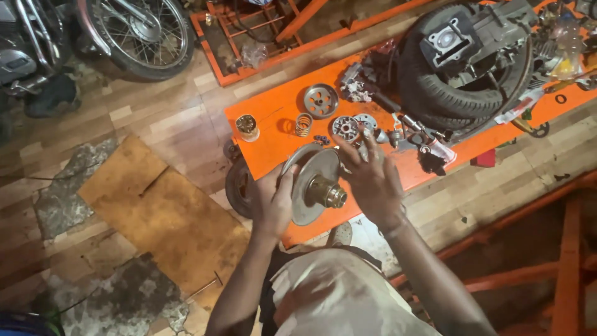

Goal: The person stands at an orange workbench in a motorcycle repair shop and assembles clutch components by hand. They fit a clutch hub into a housing, insert friction and steel plates, add a spring and small parts, and press the pieces together, handling several parts one at a time.

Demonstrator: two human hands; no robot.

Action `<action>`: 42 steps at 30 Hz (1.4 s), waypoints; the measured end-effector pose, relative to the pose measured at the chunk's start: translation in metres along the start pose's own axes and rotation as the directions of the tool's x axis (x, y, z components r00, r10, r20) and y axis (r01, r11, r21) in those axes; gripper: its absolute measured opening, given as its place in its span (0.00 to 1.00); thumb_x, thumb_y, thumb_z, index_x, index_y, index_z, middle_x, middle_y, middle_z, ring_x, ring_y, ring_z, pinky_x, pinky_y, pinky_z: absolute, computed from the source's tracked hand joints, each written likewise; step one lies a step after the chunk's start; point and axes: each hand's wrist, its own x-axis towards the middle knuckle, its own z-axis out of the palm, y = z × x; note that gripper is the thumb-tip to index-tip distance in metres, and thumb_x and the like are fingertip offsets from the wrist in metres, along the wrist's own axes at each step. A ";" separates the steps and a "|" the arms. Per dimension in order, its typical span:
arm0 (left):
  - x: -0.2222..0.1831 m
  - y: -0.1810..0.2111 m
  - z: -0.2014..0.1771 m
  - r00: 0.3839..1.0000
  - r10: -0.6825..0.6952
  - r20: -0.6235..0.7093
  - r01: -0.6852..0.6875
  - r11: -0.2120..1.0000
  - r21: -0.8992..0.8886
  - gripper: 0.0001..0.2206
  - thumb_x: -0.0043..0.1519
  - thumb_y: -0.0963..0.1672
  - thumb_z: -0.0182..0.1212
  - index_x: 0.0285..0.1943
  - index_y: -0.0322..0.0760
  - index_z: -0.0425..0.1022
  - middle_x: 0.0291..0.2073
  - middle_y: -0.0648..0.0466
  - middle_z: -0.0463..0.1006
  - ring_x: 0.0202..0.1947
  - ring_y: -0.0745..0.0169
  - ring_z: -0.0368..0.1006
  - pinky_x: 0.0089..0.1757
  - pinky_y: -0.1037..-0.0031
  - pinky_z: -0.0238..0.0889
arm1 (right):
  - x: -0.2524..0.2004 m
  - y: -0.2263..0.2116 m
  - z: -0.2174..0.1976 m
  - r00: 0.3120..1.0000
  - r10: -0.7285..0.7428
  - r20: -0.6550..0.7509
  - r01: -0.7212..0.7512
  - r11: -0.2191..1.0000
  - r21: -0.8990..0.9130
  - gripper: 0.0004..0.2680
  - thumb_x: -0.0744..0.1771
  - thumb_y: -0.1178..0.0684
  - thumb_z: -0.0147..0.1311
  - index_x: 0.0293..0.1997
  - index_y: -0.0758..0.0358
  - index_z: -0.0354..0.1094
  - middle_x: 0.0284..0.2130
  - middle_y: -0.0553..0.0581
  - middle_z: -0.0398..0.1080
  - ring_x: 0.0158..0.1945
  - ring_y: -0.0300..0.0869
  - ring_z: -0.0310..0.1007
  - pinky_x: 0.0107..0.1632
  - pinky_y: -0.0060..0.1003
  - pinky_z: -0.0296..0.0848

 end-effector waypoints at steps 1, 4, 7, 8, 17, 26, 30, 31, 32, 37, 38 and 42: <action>0.005 -0.004 0.002 1.000 -0.001 0.003 0.001 1.000 -0.003 0.12 0.67 0.42 0.55 0.51 0.26 0.78 0.42 0.44 0.83 0.44 0.56 0.78 0.48 0.69 0.66 | 0.004 0.007 0.002 1.000 0.001 -0.004 -0.001 1.000 -0.002 0.29 0.69 0.29 0.45 0.77 0.47 0.42 0.78 0.67 0.46 0.80 0.59 0.42 0.76 0.55 0.44; 0.017 -0.022 0.014 0.921 -0.303 0.246 0.357 0.908 -0.220 0.14 0.70 0.44 0.49 0.51 0.28 0.79 0.39 0.49 0.84 0.41 0.63 0.77 0.46 0.70 0.68 | 0.016 0.030 0.004 0.996 -0.090 -0.008 0.088 0.936 0.340 0.31 0.69 0.26 0.38 0.80 0.43 0.34 0.75 0.69 0.47 0.77 0.61 0.48 0.74 0.57 0.51; 0.028 -0.036 0.026 0.918 -0.274 0.287 0.370 0.852 -0.371 0.14 0.71 0.45 0.49 0.53 0.28 0.75 0.43 0.54 0.79 0.44 0.67 0.74 0.48 0.71 0.67 | 0.022 0.048 0.007 0.989 -0.115 -0.096 0.145 0.898 0.415 0.32 0.68 0.24 0.38 0.80 0.44 0.34 0.75 0.70 0.48 0.74 0.61 0.54 0.71 0.58 0.57; 0.033 -0.029 0.025 0.861 -0.356 0.362 0.492 0.763 -0.420 0.16 0.71 0.46 0.47 0.52 0.29 0.77 0.42 0.55 0.81 0.43 0.68 0.75 0.47 0.73 0.68 | 0.023 0.047 0.010 0.983 -0.086 -0.164 0.153 0.879 0.451 0.33 0.67 0.24 0.39 0.79 0.45 0.35 0.74 0.69 0.50 0.72 0.60 0.56 0.70 0.58 0.59; 0.001 -0.049 0.080 0.962 -0.272 0.031 0.259 0.865 -0.429 0.13 0.71 0.45 0.50 0.47 0.28 0.76 0.31 0.57 0.74 0.34 0.72 0.68 0.38 0.73 0.64 | 0.027 0.031 0.021 0.920 0.027 -0.392 0.259 0.708 0.657 0.28 0.68 0.26 0.46 0.68 0.59 0.59 0.62 0.59 0.64 0.65 0.51 0.65 0.68 0.51 0.63; 0.021 -0.003 0.046 0.992 0.100 -0.073 -0.086 0.981 0.174 0.10 0.68 0.45 0.56 0.42 0.31 0.78 0.24 0.45 0.76 0.25 0.51 0.76 0.30 0.65 0.67 | -0.012 0.008 -0.024 0.931 -0.124 -0.343 0.277 0.853 0.443 0.25 0.70 0.27 0.43 0.65 0.54 0.66 0.66 0.55 0.62 0.67 0.47 0.57 0.68 0.48 0.56; 0.024 0.010 0.040 0.964 0.254 0.082 -0.267 0.898 0.351 0.10 0.69 0.45 0.58 0.39 0.34 0.78 0.26 0.47 0.78 0.26 0.48 0.76 0.28 0.62 0.67 | -0.023 -0.026 -0.012 0.943 -0.322 -0.088 0.283 0.910 -0.302 0.27 0.71 0.26 0.39 0.63 0.60 0.67 0.74 0.61 0.55 0.79 0.49 0.48 0.75 0.50 0.51; 0.023 0.011 0.040 0.962 0.257 0.090 -0.272 0.897 0.348 0.10 0.69 0.45 0.58 0.39 0.34 0.78 0.26 0.47 0.78 0.26 0.48 0.76 0.28 0.62 0.67 | -0.023 -0.028 -0.008 0.940 -0.327 -0.096 0.286 0.909 -0.302 0.27 0.71 0.26 0.39 0.63 0.60 0.67 0.74 0.61 0.55 0.79 0.49 0.48 0.75 0.50 0.51; 0.022 0.011 0.040 0.961 0.261 0.087 -0.275 0.900 0.338 0.10 0.69 0.46 0.58 0.41 0.34 0.78 0.27 0.47 0.78 0.27 0.48 0.77 0.28 0.62 0.67 | -0.023 -0.031 -0.004 0.951 -0.307 -0.024 0.263 0.851 -0.455 0.28 0.71 0.25 0.38 0.65 0.62 0.66 0.75 0.62 0.52 0.80 0.50 0.46 0.76 0.51 0.49; 0.022 0.017 0.038 0.937 0.334 0.104 -0.349 0.884 0.311 0.10 0.69 0.45 0.56 0.45 0.33 0.78 0.31 0.46 0.80 0.28 0.48 0.78 0.29 0.63 0.68 | -0.020 -0.021 -0.009 0.974 -0.222 0.038 0.212 0.847 -0.487 0.32 0.70 0.24 0.37 0.67 0.66 0.64 0.77 0.65 0.46 0.80 0.54 0.42 0.76 0.53 0.45; 0.021 0.016 0.038 0.938 0.330 0.108 -0.347 0.880 0.325 0.10 0.69 0.45 0.57 0.44 0.33 0.78 0.31 0.46 0.80 0.29 0.48 0.78 0.29 0.63 0.68 | -0.020 -0.019 -0.009 0.976 -0.214 0.036 0.205 0.860 -0.467 0.32 0.70 0.22 0.35 0.67 0.64 0.64 0.77 0.64 0.46 0.80 0.54 0.43 0.76 0.54 0.45; 0.022 0.017 0.037 0.960 0.251 0.122 -0.278 0.904 0.326 0.10 0.68 0.45 0.58 0.42 0.32 0.78 0.29 0.46 0.80 0.28 0.47 0.78 0.29 0.63 0.68 | -0.024 -0.022 -0.001 0.953 -0.292 0.082 0.237 0.550 -0.801 0.31 0.69 0.21 0.33 0.65 0.55 0.68 0.78 0.63 0.45 0.80 0.58 0.39 0.76 0.58 0.41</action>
